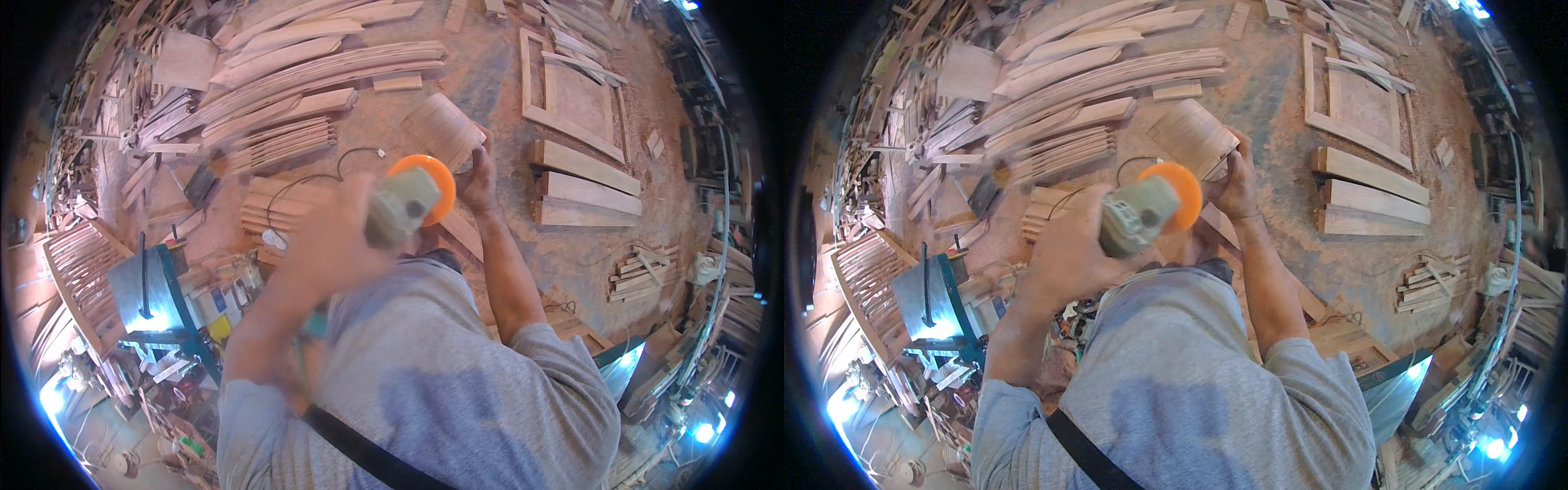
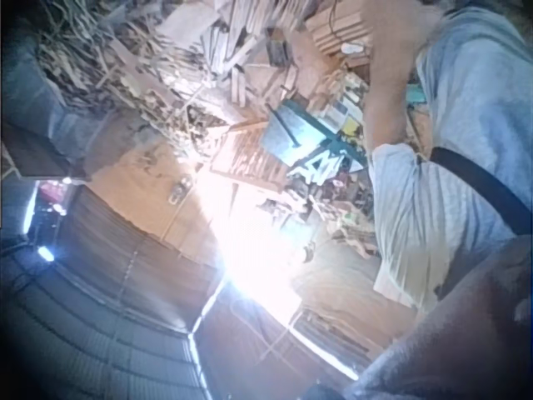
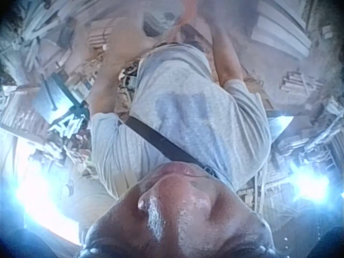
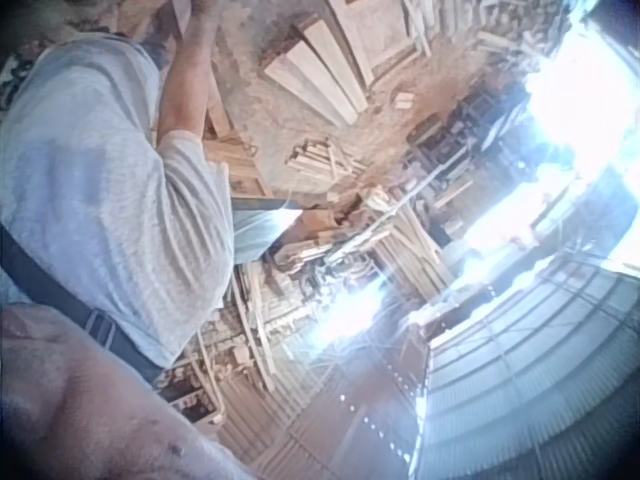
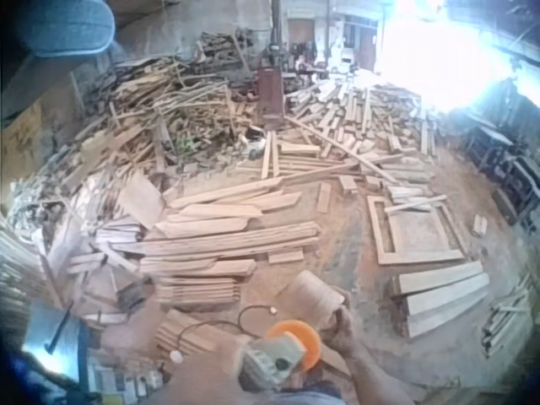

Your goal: The person selects a small wooden piece from a pile, then uses an angle grinder with a sanding disc to smooth its edges and surfaces. The person handles the wood with both hands, rotating it to sand different sides, and places the finished piece aside.

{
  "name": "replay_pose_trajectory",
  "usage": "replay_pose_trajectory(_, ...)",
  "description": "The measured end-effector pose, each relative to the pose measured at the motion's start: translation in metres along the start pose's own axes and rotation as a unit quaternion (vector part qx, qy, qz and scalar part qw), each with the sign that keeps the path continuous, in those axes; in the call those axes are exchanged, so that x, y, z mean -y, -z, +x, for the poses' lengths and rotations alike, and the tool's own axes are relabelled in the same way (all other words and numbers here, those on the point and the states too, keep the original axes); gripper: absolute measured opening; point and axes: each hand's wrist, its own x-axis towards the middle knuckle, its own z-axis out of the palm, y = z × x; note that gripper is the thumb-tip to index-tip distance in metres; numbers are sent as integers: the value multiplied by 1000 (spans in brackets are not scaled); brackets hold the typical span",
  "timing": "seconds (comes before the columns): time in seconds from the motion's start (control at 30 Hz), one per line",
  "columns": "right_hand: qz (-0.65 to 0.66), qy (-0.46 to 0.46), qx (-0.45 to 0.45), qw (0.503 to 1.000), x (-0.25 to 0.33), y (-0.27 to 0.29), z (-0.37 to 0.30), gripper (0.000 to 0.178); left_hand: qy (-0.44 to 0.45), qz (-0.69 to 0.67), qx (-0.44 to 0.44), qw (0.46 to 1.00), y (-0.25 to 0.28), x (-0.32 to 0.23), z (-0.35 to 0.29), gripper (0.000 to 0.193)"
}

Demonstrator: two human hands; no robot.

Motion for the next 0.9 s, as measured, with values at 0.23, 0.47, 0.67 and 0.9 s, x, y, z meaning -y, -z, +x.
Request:
replay_pose_trajectory(0.23,-115,-25,-54,992,-16,22,34,63,53,-253,-160,953,-4,85,-15,65)
replay_pose_trajectory(0.47,-133,-74,-147,977,-43,30,50,61,137,-517,-241,810,-29,158,-44,47)
replay_pose_trajectory(0.67,-133,-123,-88,979,-52,45,45,78,196,-707,-166,659,-43,201,-54,77)
replay_pose_trajectory(0.9,225,-225,-163,934,-93,48,20,68,290,-673,-274,623,-40,218,-75,64)
